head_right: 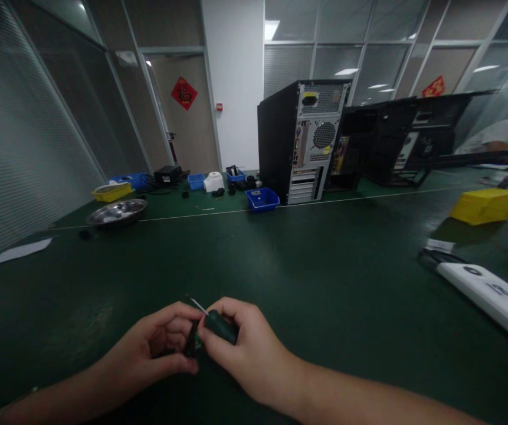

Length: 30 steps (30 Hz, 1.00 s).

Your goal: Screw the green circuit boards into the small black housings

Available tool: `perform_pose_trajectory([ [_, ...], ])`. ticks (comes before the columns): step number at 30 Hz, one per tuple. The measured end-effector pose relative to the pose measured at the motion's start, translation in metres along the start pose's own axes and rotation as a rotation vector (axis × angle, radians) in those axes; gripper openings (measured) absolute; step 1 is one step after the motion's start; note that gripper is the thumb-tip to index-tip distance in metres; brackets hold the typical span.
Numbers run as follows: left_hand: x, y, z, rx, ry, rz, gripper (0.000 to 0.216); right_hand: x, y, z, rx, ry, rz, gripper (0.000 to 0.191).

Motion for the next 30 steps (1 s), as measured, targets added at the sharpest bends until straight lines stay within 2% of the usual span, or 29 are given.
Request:
perform_pose_trajectory([
  [7,-0.006,0.001,0.001,-0.019,0.024,-0.008,0.039,0.004,-0.001,-0.001,0.01,0.075,-0.02,0.012],
  [15,-0.01,0.005,0.002,-0.078,-0.001,0.032,0.035,-0.001,-0.002,-0.001,0.046,0.058,-0.03,0.007],
  [19,-0.011,0.009,0.001,-0.109,0.009,0.083,0.033,0.0,-0.006,-0.004,0.09,0.072,-0.142,0.003],
  [22,-0.011,0.013,0.0,-0.128,0.01,0.1,0.033,0.0,-0.012,-0.005,0.148,0.079,-0.244,0.008],
  [25,-0.013,0.013,0.001,-0.146,-0.01,0.016,0.035,-0.001,-0.015,-0.006,0.194,0.075,-0.3,0.011],
  [30,-0.014,0.013,0.001,-0.188,-0.016,-0.107,0.02,-0.003,-0.017,-0.007,0.222,0.082,-0.306,0.012],
])
Point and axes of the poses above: each hand's wrist, its own z-axis towards the middle knuckle, its own x-axis out of the back of the hand, y = z × x, the point moved 10 cm from there along z, towards the middle knuckle, and after that the axes turned 6 degrees about z, right-handed, at the moved point
